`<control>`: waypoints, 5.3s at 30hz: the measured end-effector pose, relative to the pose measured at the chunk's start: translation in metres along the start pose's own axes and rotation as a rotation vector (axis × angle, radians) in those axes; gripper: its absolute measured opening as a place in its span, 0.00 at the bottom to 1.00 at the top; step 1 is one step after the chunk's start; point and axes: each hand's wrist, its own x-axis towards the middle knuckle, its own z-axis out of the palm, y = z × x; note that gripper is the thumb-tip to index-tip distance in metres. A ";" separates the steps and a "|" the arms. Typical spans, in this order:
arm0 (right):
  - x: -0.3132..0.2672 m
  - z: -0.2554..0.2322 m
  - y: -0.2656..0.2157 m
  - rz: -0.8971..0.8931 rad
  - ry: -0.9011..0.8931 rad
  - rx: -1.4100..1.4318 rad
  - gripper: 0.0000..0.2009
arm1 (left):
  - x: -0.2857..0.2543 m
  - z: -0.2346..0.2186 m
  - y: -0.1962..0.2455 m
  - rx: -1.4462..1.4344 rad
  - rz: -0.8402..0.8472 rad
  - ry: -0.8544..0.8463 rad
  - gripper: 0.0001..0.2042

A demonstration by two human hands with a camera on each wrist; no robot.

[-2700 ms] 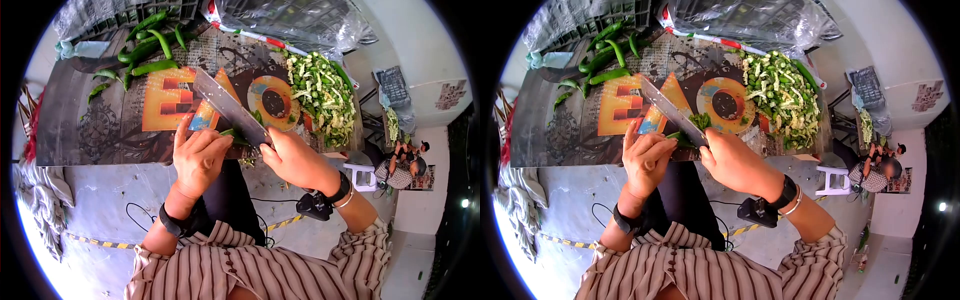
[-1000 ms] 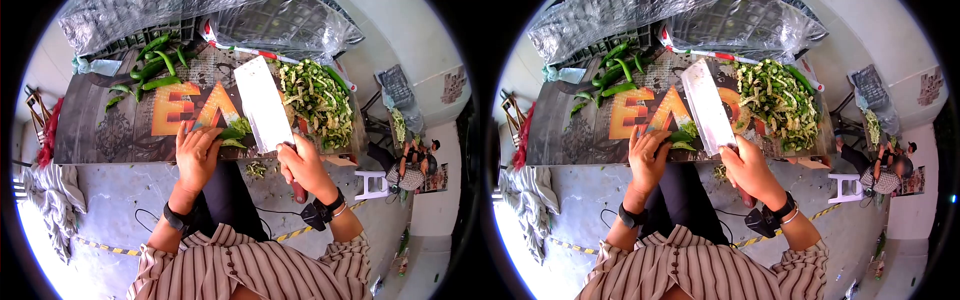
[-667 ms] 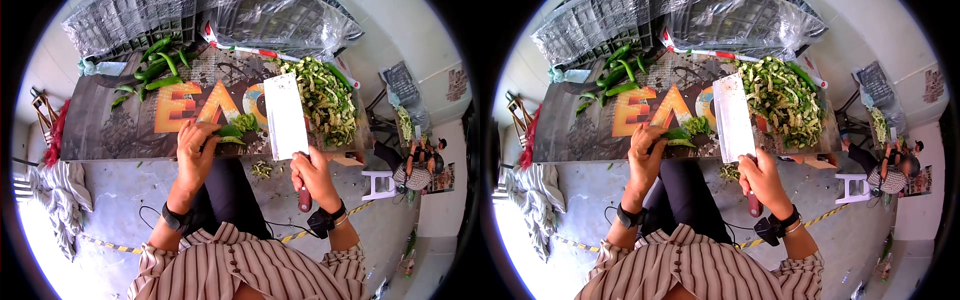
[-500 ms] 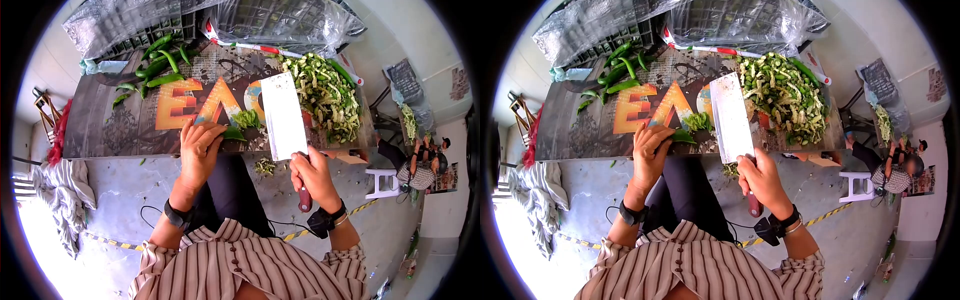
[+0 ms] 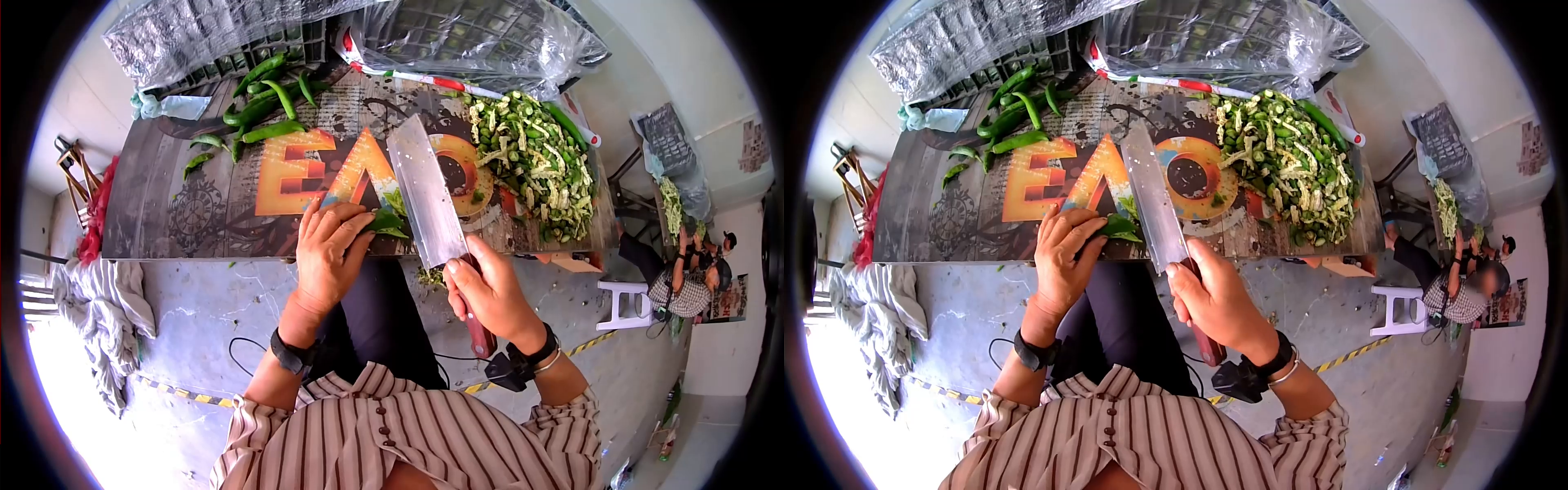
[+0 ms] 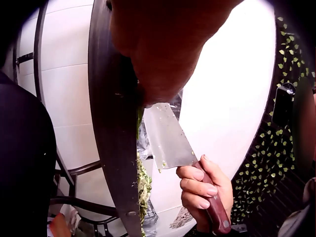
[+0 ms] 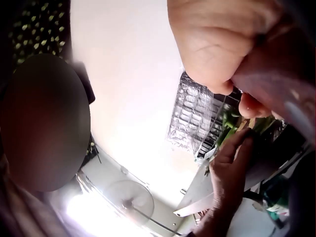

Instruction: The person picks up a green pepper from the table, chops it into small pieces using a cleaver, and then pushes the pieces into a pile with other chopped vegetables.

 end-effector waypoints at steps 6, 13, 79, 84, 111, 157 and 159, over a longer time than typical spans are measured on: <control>0.011 0.005 -0.001 -0.077 0.025 -0.203 0.12 | -0.005 0.003 -0.006 -0.012 0.021 0.037 0.11; 0.013 0.013 -0.010 -0.032 0.041 -0.314 0.15 | -0.002 0.003 -0.003 0.008 -0.001 0.045 0.10; 0.029 0.016 -0.011 0.006 0.019 -0.294 0.10 | -0.003 0.006 -0.003 0.018 -0.019 0.045 0.09; 0.035 0.015 -0.008 0.028 0.001 -0.348 0.10 | -0.003 0.005 -0.002 0.006 -0.040 0.027 0.09; 0.036 0.017 -0.023 -0.032 -0.023 -0.439 0.10 | -0.002 0.003 -0.002 0.011 -0.028 0.028 0.10; 0.054 0.023 -0.010 -0.028 0.028 -0.452 0.13 | -0.002 0.005 -0.004 -0.006 -0.014 0.056 0.06; 0.052 0.024 -0.005 -0.023 0.036 -0.414 0.14 | -0.004 0.004 -0.003 0.000 -0.005 0.056 0.06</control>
